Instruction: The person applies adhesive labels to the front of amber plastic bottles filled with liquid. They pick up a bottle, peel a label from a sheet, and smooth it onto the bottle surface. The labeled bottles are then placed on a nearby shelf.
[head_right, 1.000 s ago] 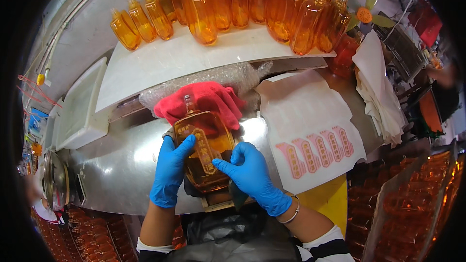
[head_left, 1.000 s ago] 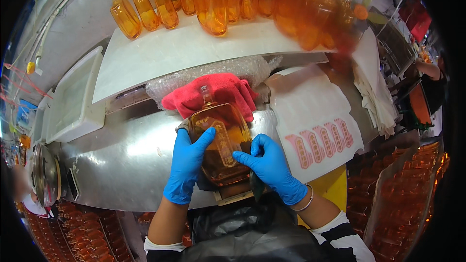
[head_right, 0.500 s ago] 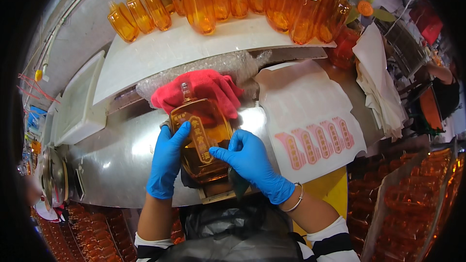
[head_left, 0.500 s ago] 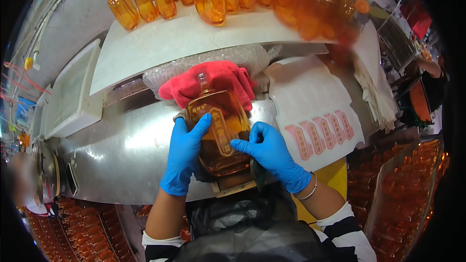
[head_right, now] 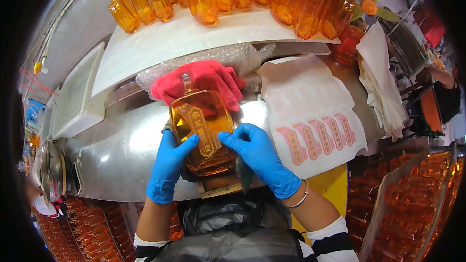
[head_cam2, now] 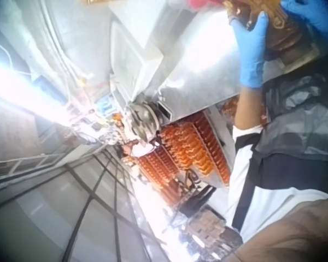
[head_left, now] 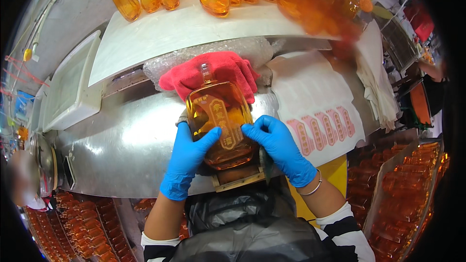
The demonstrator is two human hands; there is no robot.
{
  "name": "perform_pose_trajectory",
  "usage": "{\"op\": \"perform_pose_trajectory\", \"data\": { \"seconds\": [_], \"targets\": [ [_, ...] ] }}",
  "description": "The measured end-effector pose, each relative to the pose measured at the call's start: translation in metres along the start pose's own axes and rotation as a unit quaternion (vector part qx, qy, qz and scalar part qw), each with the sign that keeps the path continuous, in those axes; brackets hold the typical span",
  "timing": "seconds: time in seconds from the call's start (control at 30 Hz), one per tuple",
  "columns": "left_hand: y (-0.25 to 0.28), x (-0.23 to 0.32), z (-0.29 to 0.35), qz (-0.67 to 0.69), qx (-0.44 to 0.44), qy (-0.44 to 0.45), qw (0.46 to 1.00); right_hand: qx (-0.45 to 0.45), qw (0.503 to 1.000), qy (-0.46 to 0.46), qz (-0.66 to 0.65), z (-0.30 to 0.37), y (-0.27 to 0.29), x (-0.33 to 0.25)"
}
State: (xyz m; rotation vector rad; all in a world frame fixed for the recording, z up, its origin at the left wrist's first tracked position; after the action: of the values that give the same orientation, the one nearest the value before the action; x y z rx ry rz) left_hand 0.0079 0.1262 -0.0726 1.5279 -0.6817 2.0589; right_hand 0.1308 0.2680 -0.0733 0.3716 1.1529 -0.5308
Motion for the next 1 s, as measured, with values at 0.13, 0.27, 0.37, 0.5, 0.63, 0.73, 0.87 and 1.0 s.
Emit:
{"op": "perform_pose_trajectory", "data": {
  "seconds": [0.13, 0.27, 0.37, 0.5, 0.63, 0.73, 0.87, 1.0],
  "targets": [
    [-0.005, 0.004, 0.013, -0.029, -0.007, 0.011, 0.999, 0.076, 0.944, -0.154, -0.282, -0.011, 0.028, 0.029],
    [-0.002, 0.006, 0.023, -0.039, -0.001, -0.044, 0.998, 0.164, 0.901, -0.154, -0.370, -0.020, 0.044, 0.021],
    [-0.004, -0.003, 0.024, -0.121, -0.003, -0.058, 0.991, 0.100, 0.975, 0.051, -0.190, -0.019, 0.030, -0.023],
    [-0.007, -0.007, 0.022, -0.077, -0.005, -0.037, 0.996, -0.130, 0.946, 0.271, 0.124, 0.003, -0.024, -0.078],
    [-0.006, -0.007, 0.019, -0.099, -0.008, -0.052, 0.994, -0.184, 0.854, 0.399, 0.279, -0.014, -0.054, -0.101],
    [-0.003, -0.009, 0.018, -0.129, -0.019, -0.027, 0.991, -0.094, 0.843, 0.485, 0.214, -0.063, -0.060, -0.128],
    [0.002, 0.024, 0.023, -0.119, -0.053, -0.051, 0.990, -0.054, 0.685, 0.618, 0.382, -0.060, -0.055, -0.156],
    [0.041, 0.075, -0.009, -0.287, 0.077, -0.294, 0.908, -0.169, 0.682, 0.590, 0.397, 0.024, -0.026, -0.071]
  ]
}}
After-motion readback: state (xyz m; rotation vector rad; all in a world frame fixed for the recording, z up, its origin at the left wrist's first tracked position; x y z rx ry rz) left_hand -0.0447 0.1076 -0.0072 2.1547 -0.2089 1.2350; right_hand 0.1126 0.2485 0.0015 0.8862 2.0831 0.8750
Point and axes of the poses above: each hand's wrist, its own z-axis away from the middle knuckle, its own y-axis out of the back of the hand, x = y × z, the point moved 6 cm from there along -z, towards the middle knuckle, and after that the axes turned 3 degrees about -z, right-handed, at the moved point
